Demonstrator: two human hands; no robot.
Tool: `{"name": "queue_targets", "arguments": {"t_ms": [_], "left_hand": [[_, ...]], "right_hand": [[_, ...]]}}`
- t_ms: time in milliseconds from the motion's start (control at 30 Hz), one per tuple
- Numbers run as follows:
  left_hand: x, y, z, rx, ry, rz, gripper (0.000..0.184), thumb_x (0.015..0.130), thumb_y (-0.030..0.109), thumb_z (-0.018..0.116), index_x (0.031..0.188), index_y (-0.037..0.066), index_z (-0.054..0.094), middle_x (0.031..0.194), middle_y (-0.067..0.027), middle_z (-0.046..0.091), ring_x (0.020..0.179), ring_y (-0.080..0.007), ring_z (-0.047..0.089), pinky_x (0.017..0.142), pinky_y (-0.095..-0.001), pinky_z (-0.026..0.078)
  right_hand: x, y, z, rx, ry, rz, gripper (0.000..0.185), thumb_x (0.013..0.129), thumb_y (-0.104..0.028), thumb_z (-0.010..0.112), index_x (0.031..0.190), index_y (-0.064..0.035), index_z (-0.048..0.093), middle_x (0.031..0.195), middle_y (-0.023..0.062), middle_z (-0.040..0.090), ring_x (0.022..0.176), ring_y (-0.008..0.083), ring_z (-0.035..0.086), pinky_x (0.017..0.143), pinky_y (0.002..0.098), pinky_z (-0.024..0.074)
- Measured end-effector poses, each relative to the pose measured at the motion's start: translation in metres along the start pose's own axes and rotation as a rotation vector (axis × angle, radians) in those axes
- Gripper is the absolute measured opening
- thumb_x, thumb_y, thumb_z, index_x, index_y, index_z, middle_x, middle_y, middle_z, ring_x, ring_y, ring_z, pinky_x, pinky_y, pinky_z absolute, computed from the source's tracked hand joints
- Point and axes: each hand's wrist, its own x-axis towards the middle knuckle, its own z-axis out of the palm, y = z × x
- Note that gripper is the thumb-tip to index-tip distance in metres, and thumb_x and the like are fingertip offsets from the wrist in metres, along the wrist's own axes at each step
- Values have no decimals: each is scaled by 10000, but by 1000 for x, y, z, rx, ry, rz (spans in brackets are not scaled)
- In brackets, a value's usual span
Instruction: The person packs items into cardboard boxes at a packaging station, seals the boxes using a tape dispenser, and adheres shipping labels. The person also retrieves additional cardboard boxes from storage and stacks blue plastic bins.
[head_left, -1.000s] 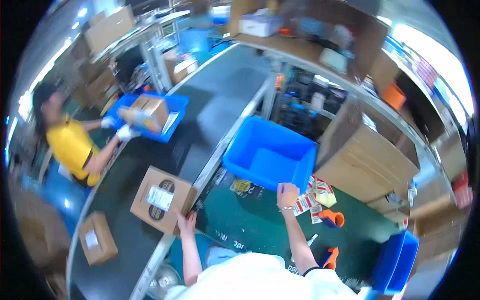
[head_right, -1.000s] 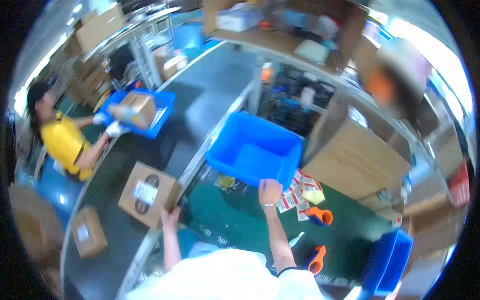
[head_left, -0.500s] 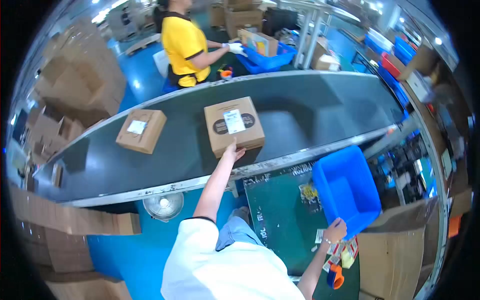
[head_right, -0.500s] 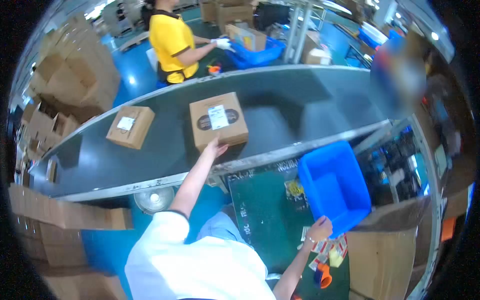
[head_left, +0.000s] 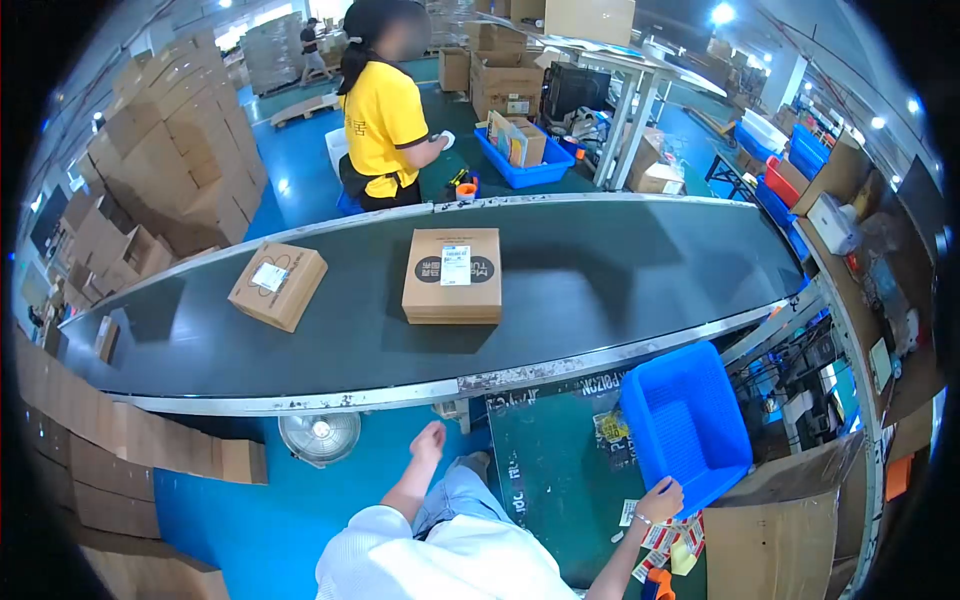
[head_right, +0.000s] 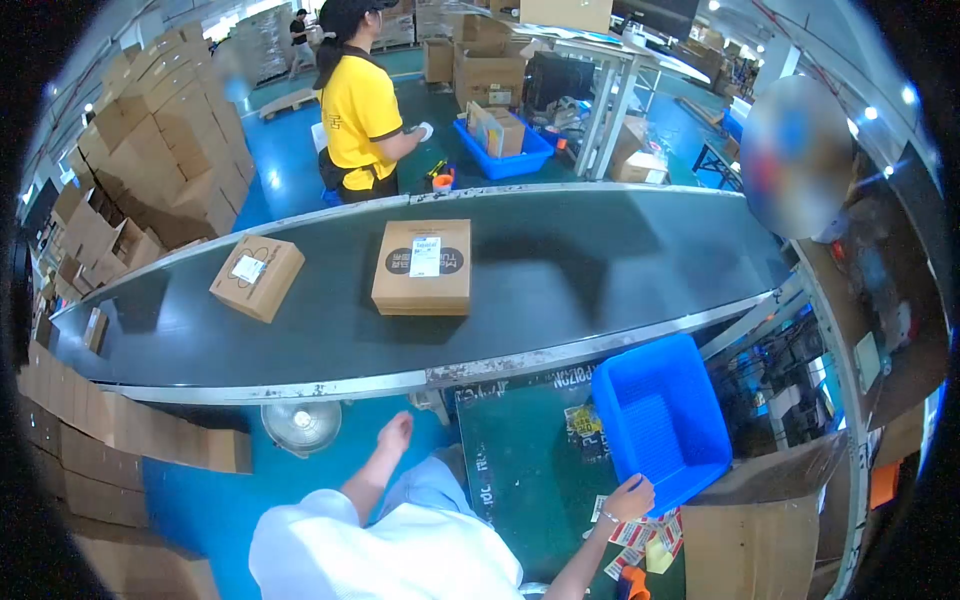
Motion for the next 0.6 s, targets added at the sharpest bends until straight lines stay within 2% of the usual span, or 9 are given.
{"name": "queue_targets", "arguments": {"t_ms": [67,167,200,267,367,400,467,533,600], "left_hand": [[-5,14,-24,-49,205,38,178,834,49,612,1010,26,600,951,-139,644,852,-251,643,649,-335,527],[82,27,-91,-31,-295,88,207,902,125,472,1062,27,559,1073,-155,596,1005,-288,589,717,-427,517],[69,31,-57,88,262,126,229,893,155,483,1068,37,572,1094,-151,596,1022,-287,586,739,-424,510],[69,48,-12,261,458,133,275,875,216,504,1079,57,599,1136,-143,595,1056,-285,580,784,-416,496],[78,70,32,573,585,134,346,849,307,536,1097,88,640,1199,-131,594,1107,-283,570,850,-405,476],[79,77,41,760,583,113,370,841,337,547,1102,98,654,1219,-127,594,1124,-282,567,872,-401,469],[76,90,62,1509,460,92,345,833,342,542,1049,109,678,1170,-111,624,1104,-273,579,880,-397,463],[77,91,84,2273,264,84,328,826,347,537,996,121,702,1120,-96,654,1085,-264,591,888,-394,458],[65,95,90,2302,223,28,309,817,319,551,991,116,704,1124,-105,652,1084,-267,594,884,-386,461]], "right_hand": [[0,-5,-1,-7,-6,25,289,921,-289,487,895,-41,632,860,141,630,797,324,562,733,452,412],[8,-9,-6,-60,-114,153,381,902,-380,517,853,-29,656,810,176,644,750,366,594,706,506,430],[19,-11,-8,-44,-207,245,407,901,-393,515,861,-17,664,833,191,649,773,370,603,712,501,438],[47,-4,-11,-15,-394,426,458,900,-418,512,876,8,680,879,221,658,820,378,619,724,490,453],[70,35,21,46,-518,435,475,837,-451,555,779,1,687,796,217,668,763,405,634,703,485,484],[64,35,26,28,-393,432,477,837,-442,549,764,10,682,783,224,663,753,413,630,693,486,484],[53,36,38,-12,-136,444,483,838,-424,538,734,28,672,757,239,654,734,429,624,672,488,483],[56,31,32,102,-198,445,469,832,-401,531,746,41,662,776,254,646,744,439,618,672,503,476],[58,15,4,111,-184,499,434,822,-363,520,749,42,657,786,266,638,747,438,617,675,512,472]]}}
